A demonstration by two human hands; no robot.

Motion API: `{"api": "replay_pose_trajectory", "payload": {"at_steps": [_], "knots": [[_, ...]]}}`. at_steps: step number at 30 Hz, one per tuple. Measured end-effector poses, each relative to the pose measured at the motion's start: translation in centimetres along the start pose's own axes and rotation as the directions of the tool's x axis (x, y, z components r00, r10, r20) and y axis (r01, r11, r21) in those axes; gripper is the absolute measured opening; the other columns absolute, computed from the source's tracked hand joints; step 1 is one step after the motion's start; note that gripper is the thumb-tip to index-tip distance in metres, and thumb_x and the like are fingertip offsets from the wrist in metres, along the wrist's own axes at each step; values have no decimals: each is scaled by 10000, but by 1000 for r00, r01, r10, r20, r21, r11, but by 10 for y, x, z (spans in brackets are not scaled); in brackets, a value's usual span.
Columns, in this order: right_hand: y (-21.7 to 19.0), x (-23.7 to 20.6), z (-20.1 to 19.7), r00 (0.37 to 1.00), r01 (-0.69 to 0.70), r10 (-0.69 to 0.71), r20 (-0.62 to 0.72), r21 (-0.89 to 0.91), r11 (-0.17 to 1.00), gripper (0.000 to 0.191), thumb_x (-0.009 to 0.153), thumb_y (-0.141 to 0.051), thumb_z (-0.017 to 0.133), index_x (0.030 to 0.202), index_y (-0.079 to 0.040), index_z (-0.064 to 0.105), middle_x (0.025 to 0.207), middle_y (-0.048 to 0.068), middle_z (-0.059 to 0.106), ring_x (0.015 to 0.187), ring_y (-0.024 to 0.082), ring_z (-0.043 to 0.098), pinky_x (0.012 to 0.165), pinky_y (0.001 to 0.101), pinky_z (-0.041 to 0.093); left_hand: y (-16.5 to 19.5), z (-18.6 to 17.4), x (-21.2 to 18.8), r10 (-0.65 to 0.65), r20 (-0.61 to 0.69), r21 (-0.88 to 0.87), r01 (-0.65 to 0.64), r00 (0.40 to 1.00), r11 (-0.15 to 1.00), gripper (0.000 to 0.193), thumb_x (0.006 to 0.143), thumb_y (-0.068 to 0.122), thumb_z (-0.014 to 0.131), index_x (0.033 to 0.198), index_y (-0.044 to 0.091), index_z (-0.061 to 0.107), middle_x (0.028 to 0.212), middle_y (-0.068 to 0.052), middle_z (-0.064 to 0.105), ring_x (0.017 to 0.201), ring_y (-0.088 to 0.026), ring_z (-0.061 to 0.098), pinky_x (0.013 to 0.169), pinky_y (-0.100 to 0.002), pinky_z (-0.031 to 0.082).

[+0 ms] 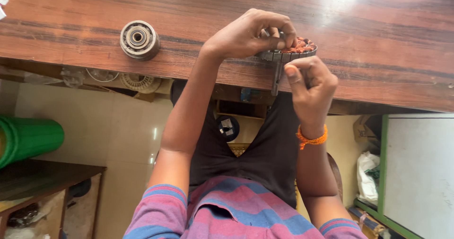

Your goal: The person sits at a workbench winding copper wire into the slots of a motor armature, pressing and tucking the wire coils into place around the commutator by hand while a bearing housing rests on the bench beside them.

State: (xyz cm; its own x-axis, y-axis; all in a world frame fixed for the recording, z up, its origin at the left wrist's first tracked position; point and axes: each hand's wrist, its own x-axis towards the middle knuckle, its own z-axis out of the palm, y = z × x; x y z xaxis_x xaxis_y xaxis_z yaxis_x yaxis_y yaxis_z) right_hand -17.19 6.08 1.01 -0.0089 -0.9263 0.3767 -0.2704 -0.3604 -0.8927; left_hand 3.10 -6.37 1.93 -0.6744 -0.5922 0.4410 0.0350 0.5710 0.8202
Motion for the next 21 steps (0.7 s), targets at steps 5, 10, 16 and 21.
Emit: {"api": "replay_pose_trajectory", "payload": {"at_steps": [5,10,16,21], "knots": [[-5,-4,20,998,50,-50,-42,-20,999,122,1056,-97,731,1002,-1,679,760,-59,556,669,13,436,608,206,335,-2,-3,4,72,36,15,-72,997,997,147,981,55,703,1125,79,714,992,21,747,898,-91,688,696,-273,559],[8,-8,23,997,41,-46,-54,-82,996,85,1022,-57,748,985,-3,694,685,-45,518,625,19,420,578,216,316,-12,0,2,109,53,-103,-103,993,989,112,1028,116,727,1134,89,704,1049,1,733,961,-110,686,737,-303,548],[24,-15,19,998,-17,19,-56,39,999,56,1030,-20,701,1047,26,675,809,-25,646,728,22,525,655,205,410,-4,-3,-3,75,23,-2,-75,997,997,204,1003,269,734,1152,129,721,1068,26,748,973,-125,703,768,-304,562],[27,-10,15,996,42,-35,-82,88,995,126,1043,29,612,1151,42,677,1044,38,715,954,47,609,840,224,506,14,34,-19,233,-201,504,-103,952,858,522,828,451,856,1205,126,697,1125,-2,721,1034,-199,627,914,-379,566]]}}
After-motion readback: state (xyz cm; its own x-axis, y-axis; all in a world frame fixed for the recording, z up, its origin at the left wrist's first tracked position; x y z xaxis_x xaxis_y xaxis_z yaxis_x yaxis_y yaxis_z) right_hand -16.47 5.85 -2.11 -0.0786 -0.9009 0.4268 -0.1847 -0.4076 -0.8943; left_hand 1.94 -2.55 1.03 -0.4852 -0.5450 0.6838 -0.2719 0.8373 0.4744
